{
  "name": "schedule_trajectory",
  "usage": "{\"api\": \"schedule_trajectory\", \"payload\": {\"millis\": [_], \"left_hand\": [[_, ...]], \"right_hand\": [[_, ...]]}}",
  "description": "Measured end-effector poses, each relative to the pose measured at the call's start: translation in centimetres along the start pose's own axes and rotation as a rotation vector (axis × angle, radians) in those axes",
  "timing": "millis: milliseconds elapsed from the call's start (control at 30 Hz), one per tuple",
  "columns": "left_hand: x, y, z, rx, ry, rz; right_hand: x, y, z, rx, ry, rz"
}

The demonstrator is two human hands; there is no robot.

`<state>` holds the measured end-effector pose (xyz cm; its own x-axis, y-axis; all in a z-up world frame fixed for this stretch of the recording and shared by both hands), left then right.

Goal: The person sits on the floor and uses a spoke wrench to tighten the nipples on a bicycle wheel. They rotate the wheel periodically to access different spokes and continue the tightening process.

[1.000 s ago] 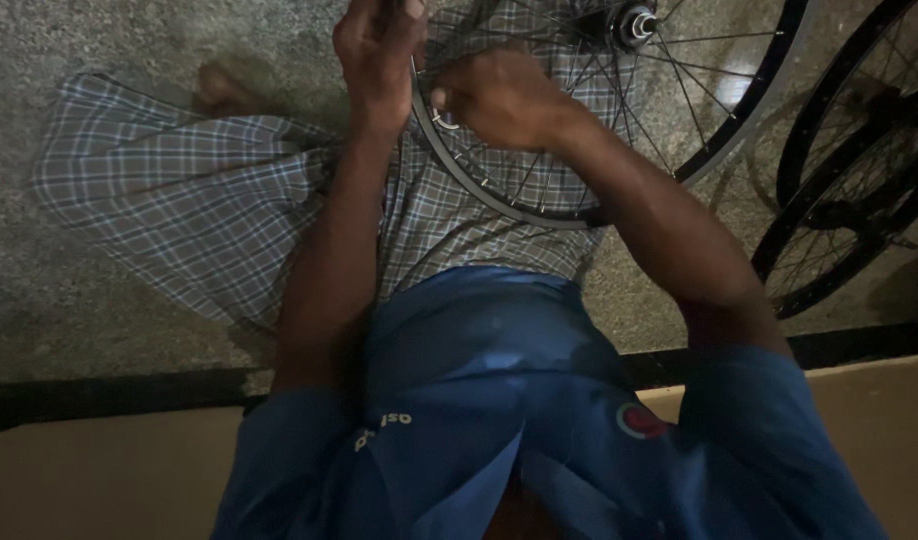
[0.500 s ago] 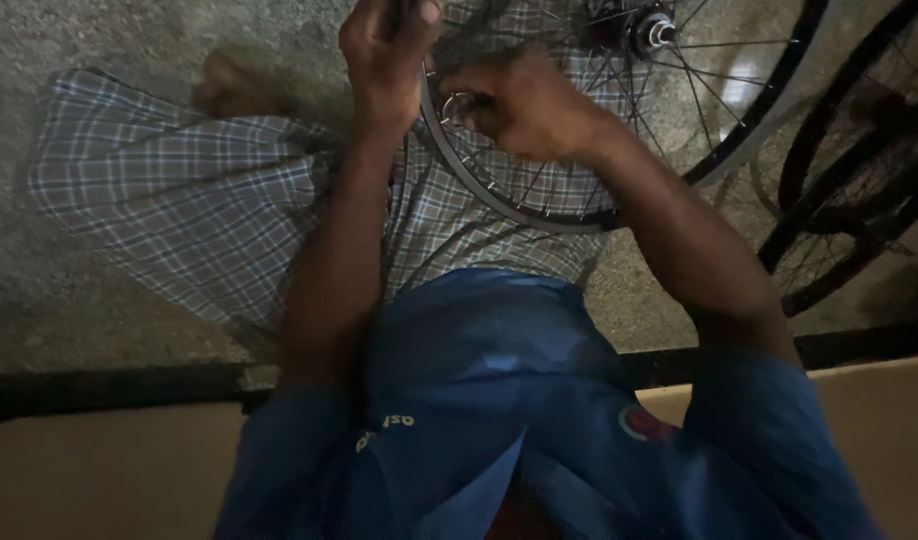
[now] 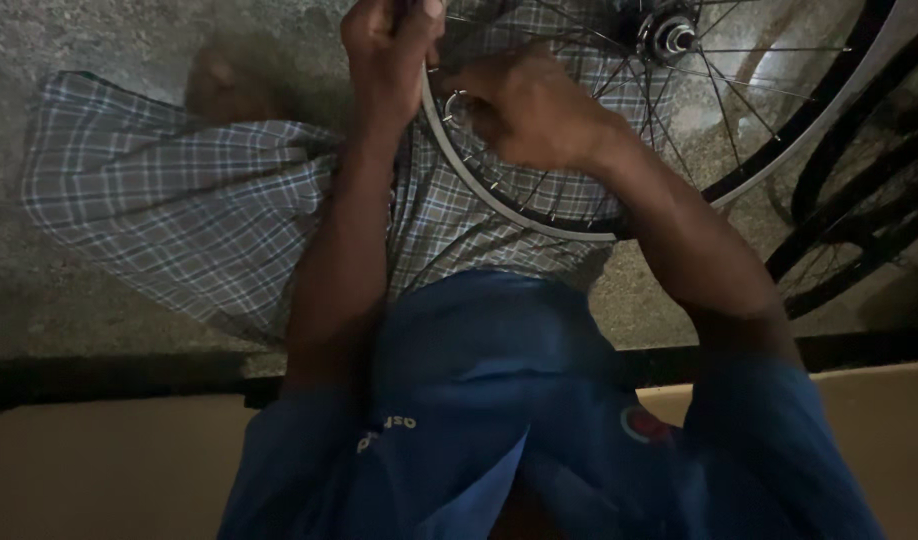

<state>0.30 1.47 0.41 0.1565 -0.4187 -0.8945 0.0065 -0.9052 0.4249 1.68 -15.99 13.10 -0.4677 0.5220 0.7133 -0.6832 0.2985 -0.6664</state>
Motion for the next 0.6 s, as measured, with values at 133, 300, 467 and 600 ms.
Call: {"api": "schedule_trajectory", "payload": {"millis": [133,300,467,600], "left_hand": [[-0.1,0.1,0.2,-0.061,-0.092,-0.02],[0.1,0.7,-0.5,-0.075,-0.093,0.105],[-0.4,1.1,-0.4,-0.051,-0.041,-0.032],[-0.8,1.6,-0.3,-0.026,0.0,0.006]], "right_hand": [[-0.2,0.8,0.0,0.247,0.182,0.255],[0.3,1.4,1.1,-0.19,-0.182,0.331],[0.7,1.4,2.3,-0.152,-0.25,0.521],[0.7,0.9,2.2,-0.085,-0.274,0.621]]}}
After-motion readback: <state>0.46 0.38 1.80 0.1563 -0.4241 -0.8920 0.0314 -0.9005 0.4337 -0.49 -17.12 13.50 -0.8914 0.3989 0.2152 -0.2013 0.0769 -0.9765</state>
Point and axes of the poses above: each hand's wrist, its own z-axis away from the middle knuckle, its own y-axis out of the palm, x = y × z, the point moved 1 cm from there along -z, towards the middle knuckle, and after that the axes turned 2 degrees about -y, right-handed, at the moved point
